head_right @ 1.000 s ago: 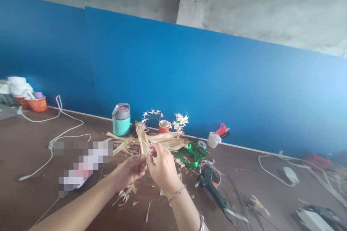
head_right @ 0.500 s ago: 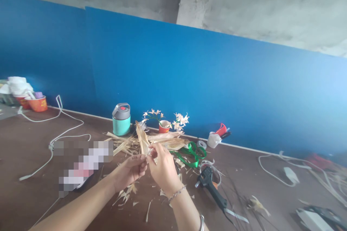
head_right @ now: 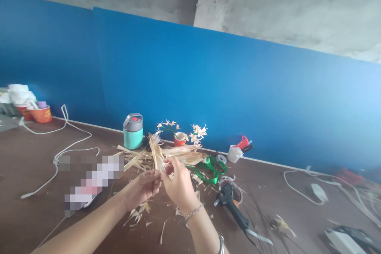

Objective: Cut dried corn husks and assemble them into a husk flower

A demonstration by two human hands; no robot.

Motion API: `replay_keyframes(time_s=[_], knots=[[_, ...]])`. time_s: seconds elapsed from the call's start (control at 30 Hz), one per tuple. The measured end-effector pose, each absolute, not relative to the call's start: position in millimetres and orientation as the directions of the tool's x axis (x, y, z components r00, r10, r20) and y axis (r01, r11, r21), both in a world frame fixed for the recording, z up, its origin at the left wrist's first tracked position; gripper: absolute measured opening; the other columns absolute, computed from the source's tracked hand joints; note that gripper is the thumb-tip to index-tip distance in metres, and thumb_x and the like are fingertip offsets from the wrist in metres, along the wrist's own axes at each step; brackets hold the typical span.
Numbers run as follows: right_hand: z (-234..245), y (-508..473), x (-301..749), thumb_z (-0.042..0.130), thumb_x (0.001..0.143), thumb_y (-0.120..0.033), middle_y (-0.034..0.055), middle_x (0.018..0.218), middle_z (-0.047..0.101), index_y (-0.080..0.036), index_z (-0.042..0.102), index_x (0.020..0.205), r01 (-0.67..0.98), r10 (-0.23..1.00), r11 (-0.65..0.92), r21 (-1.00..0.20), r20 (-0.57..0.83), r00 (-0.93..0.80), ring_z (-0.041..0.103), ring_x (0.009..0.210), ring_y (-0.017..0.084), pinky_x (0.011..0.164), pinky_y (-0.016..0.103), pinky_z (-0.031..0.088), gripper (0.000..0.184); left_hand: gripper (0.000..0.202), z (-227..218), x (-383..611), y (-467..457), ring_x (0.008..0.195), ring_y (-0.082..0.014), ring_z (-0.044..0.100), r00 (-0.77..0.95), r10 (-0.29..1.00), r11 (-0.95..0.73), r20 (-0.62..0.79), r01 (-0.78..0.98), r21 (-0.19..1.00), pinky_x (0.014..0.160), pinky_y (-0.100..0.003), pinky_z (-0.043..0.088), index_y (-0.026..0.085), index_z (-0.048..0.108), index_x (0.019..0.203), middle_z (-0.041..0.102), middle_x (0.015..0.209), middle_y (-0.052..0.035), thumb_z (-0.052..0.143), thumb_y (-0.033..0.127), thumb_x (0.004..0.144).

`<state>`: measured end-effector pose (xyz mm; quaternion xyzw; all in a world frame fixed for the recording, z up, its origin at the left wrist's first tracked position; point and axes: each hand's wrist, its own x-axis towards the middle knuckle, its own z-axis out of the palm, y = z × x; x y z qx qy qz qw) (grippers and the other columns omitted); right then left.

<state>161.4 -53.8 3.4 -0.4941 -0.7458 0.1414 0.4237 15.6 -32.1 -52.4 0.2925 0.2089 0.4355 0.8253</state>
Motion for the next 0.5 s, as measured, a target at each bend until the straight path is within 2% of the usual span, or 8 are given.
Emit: replay_keyframes(time_s=[0.2,0.5], knots=[[2.5,-53.0,161.8,0.054,0.073,-0.011,-0.0009,0.072,0.059,-0.02,0.054,0.094,0.602,0.872,0.453,-0.657,0.466,-0.148,0.058,0.068,0.015,0.068,0.026,0.046,0.023,0.019,-48.3,15.7,-33.9,0.05,-0.0054,0.047,0.531,0.838,0.474,-0.127,-0.593,0.651,0.05,-0.018,0.034,0.012,0.059,0.063,0.053,0.054,0.0019,0.076,0.02,0.064],[3.8,-53.2,161.5,0.054,0.072,-0.011,-0.0011,0.071,0.059,-0.019,0.054,0.092,0.579,0.88,0.441,-0.686,0.457,-0.129,0.059,0.067,0.015,0.066,0.025,0.046,0.022,0.014,-55.8,14.5,-30.6,0.053,-0.0051,0.05,0.559,0.824,0.486,-0.096,-0.61,0.626,0.052,-0.017,0.036,0.012,0.059,0.066,0.053,0.057,0.0016,0.073,0.016,0.068]])
